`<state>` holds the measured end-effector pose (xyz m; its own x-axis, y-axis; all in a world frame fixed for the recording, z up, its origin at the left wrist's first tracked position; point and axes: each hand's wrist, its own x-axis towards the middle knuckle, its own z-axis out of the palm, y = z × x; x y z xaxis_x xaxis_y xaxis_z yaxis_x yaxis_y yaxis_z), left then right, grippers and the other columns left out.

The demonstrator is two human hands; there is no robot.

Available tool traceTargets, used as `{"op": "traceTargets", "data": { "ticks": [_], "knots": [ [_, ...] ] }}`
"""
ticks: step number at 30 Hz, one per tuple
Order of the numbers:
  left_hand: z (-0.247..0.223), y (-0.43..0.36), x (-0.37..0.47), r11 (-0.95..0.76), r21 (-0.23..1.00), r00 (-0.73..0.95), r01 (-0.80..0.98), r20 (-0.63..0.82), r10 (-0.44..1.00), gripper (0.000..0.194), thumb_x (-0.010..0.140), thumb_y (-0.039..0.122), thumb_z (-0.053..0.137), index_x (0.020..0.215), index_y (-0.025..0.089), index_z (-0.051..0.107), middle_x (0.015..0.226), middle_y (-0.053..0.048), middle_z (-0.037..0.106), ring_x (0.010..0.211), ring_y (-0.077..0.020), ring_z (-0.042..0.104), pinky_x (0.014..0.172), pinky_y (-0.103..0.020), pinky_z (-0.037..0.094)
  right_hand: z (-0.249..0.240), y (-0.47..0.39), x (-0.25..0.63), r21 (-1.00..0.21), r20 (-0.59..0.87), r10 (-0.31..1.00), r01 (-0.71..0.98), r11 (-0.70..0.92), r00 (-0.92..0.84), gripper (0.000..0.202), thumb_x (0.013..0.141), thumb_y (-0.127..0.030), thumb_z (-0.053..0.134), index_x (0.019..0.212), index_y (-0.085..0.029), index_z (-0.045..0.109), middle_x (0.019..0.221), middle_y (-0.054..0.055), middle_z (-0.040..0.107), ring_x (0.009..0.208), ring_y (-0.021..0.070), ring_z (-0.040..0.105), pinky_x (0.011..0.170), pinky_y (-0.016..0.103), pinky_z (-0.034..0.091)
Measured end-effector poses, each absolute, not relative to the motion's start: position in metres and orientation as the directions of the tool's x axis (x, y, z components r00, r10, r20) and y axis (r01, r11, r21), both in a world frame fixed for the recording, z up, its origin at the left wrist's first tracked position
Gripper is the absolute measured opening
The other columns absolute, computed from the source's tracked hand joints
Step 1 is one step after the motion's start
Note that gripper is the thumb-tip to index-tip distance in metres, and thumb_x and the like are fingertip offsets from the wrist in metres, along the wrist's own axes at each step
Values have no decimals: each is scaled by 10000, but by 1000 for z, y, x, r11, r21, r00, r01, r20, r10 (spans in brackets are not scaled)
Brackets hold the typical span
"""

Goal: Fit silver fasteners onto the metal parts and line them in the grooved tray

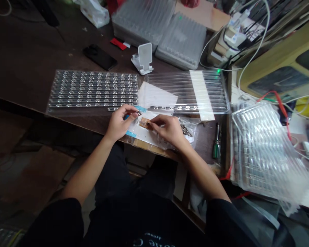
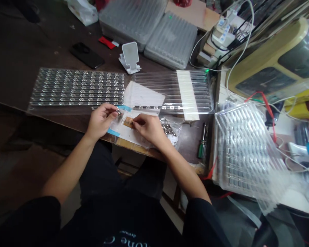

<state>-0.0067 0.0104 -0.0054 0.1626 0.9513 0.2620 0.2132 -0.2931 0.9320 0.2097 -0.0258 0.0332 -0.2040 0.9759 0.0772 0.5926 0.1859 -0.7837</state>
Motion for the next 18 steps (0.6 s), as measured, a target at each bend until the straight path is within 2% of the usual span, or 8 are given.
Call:
{"op": "traceTargets", "data": {
  "ticks": [2,6,9,13,16,18],
  "knots": [
    [-4,9,-6,-299,928,162,222,267,950,417,891,611,668,961,200,665,935,-72,724,873,-194,696,824,-311,558,33,-26,209,-798,82,976,573,184,-199,104,852,-152,661,876,-183,757,836,29,787,739,174,714,720,280,527],
    [0,7,-3,-326,911,158,251,294,943,337,904,526,680,964,195,669,939,-65,730,882,-186,700,829,-299,557,31,-26,208,-757,103,964,609,235,-244,179,940,-191,579,995,-205,749,938,44,799,826,193,732,774,291,529],
    [0,5,-2,-343,901,167,266,308,937,228,927,413,659,981,192,664,962,-59,733,888,-182,698,826,-295,556,28,-24,207,-732,115,960,631,256,-255,173,965,-204,554,996,-203,724,917,49,783,807,189,717,765,291,516],
    [-1,4,-2,-364,886,172,286,326,930,135,935,296,622,1009,187,653,976,-56,730,890,-181,694,826,-301,552,23,-22,207,-715,165,937,617,329,-308,166,950,-185,565,946,-194,731,948,75,761,881,209,695,815,319,517],
    [-2,4,-2,-365,883,166,295,329,930,121,936,269,610,1020,190,649,980,-57,731,890,-184,693,825,-311,552,20,-22,206,-693,128,930,640,333,-345,218,961,-153,539,968,-197,752,962,70,763,893,208,699,828,318,519],
    [-2,4,-2,-358,882,165,307,321,933,120,937,268,609,1019,192,649,984,-58,731,890,-185,691,820,-310,552,20,-25,203,-628,100,923,696,348,-371,230,970,-147,537,1020,-189,758,1003,84,754,900,213,696,808,311,517]
  ]
}}
